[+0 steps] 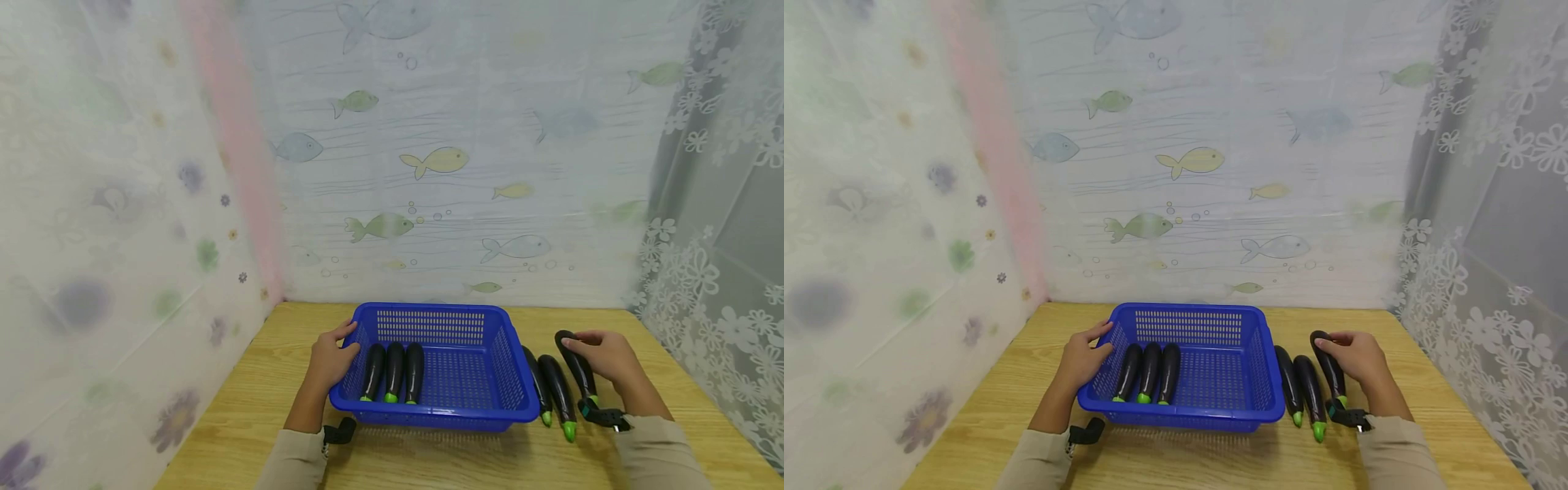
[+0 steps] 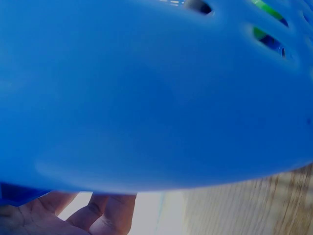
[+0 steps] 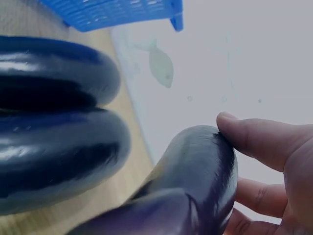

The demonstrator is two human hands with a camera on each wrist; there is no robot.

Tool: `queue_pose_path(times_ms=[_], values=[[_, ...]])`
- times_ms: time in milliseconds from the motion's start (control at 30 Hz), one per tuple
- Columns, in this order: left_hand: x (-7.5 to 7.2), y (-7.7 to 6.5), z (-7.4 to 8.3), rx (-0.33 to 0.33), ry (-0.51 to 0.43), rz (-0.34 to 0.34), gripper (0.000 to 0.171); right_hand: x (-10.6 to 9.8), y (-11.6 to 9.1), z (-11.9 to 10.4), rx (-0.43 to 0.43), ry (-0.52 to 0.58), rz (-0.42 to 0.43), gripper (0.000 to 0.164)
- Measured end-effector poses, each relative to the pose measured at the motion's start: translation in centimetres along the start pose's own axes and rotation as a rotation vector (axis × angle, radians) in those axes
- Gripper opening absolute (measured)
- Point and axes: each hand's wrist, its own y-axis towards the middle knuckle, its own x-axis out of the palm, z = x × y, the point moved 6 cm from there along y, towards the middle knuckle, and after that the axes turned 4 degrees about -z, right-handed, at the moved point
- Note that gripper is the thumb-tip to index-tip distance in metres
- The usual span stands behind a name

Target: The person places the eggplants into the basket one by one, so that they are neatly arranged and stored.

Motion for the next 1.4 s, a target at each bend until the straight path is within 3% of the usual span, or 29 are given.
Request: queue_pose_path(times_ms=[900,1400], values=[[0.0,0.0,-0.1,0.008,-0.008,0.002,0.055,-1.5,-0.3,-5.4,-0.092,0.087,0.02,0.086],[0.0,0.1,-0.2,0.002,-0.014,0.0,0.054,-1.3,-0.3,-9.0,-0.135,0.138,0.026,0.088]])
